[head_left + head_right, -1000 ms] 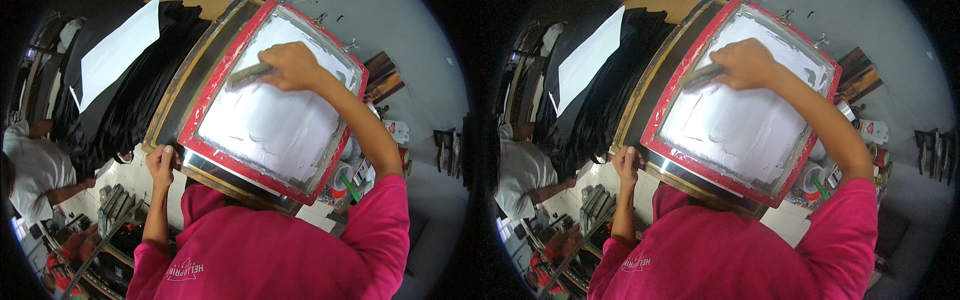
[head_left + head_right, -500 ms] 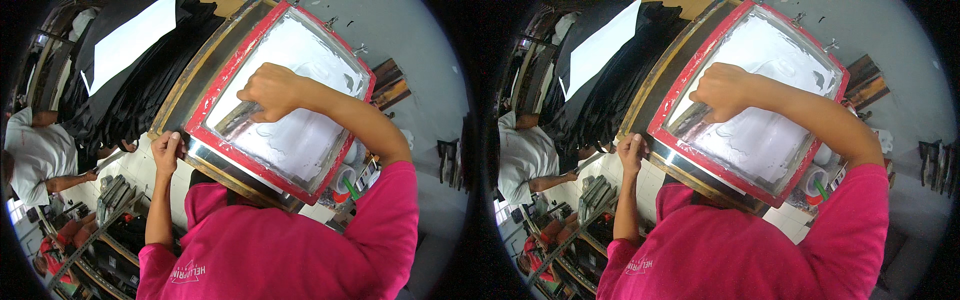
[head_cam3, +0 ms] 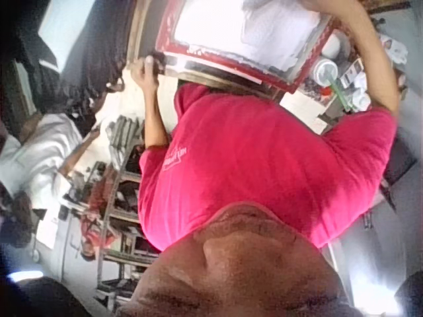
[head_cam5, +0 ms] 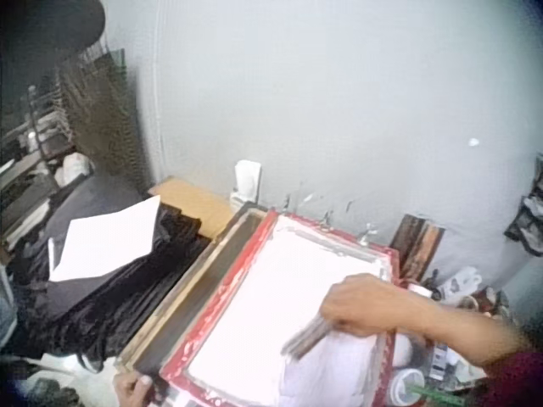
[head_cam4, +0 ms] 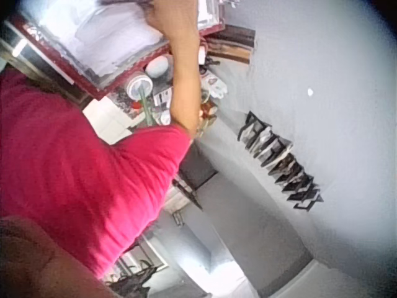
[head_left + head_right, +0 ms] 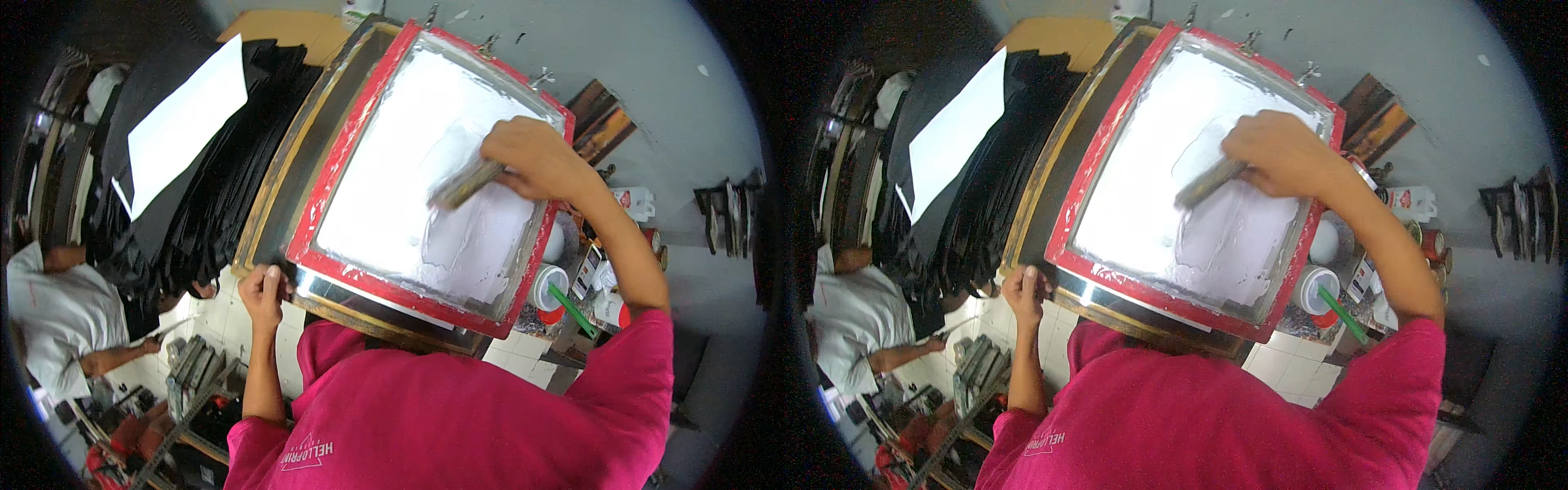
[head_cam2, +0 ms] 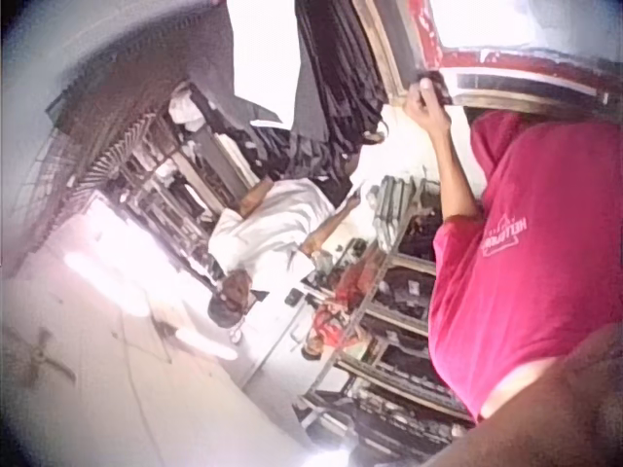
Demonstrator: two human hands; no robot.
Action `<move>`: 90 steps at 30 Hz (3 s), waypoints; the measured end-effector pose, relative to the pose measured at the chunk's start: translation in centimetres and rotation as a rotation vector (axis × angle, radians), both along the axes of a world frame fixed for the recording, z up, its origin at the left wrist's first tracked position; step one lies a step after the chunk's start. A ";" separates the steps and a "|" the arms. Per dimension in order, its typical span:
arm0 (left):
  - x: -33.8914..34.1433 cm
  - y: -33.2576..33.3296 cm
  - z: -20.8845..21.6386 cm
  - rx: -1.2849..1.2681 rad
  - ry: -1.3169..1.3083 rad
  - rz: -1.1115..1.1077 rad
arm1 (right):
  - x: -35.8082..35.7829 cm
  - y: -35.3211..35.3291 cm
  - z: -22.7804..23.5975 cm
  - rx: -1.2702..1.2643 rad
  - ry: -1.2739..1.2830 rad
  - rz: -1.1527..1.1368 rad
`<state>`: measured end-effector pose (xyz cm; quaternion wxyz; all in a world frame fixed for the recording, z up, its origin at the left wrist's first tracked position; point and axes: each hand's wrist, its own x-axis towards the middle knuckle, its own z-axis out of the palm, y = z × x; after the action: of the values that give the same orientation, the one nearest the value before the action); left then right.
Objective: The person performs screen printing by placing sheets and black bags onto a printing frame, applying white ink with a squeegee, and lifting the frame to reveal the printed design.
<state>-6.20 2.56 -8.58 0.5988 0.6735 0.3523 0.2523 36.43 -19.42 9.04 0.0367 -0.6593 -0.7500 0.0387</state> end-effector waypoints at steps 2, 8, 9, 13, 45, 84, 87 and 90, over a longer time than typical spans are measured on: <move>0.5 0.0 0.2 0.019 -0.020 -0.018 | 1.3 -2.4 -1.1 0.176 -0.030 -0.190; 0.6 0.4 0.9 -0.053 -0.034 -0.070 | 2.9 -2.9 -10.1 0.287 -0.135 -0.527; 0.4 0.5 0.9 -0.055 -0.023 -0.065 | 3.2 -2.4 -8.6 0.235 -0.106 -0.576; 0.1 0.7 0.6 -0.082 -0.078 -0.096 | 6.3 -0.7 -5.9 0.237 -0.172 -0.655; 2.9 7.8 1.8 -0.020 -0.006 -0.597 | -23.2 4.4 -4.6 0.039 0.218 -1.932; 39.6 4.4 11.5 0.917 0.046 -0.974 | 0.4 4.0 -5.8 0.186 -0.016 -1.103; 39.1 3.9 11.4 0.866 0.055 -0.964 | 0.3 3.4 -6.3 0.224 -0.069 -1.054; 37.3 3.6 11.8 0.821 0.089 -0.982 | -1.2 3.1 -5.8 0.151 -0.018 -1.061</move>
<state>31.13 6.20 3.23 0.3229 0.9407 -0.0977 0.0348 35.19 -16.33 3.26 0.0921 -0.9437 -0.3145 -0.0450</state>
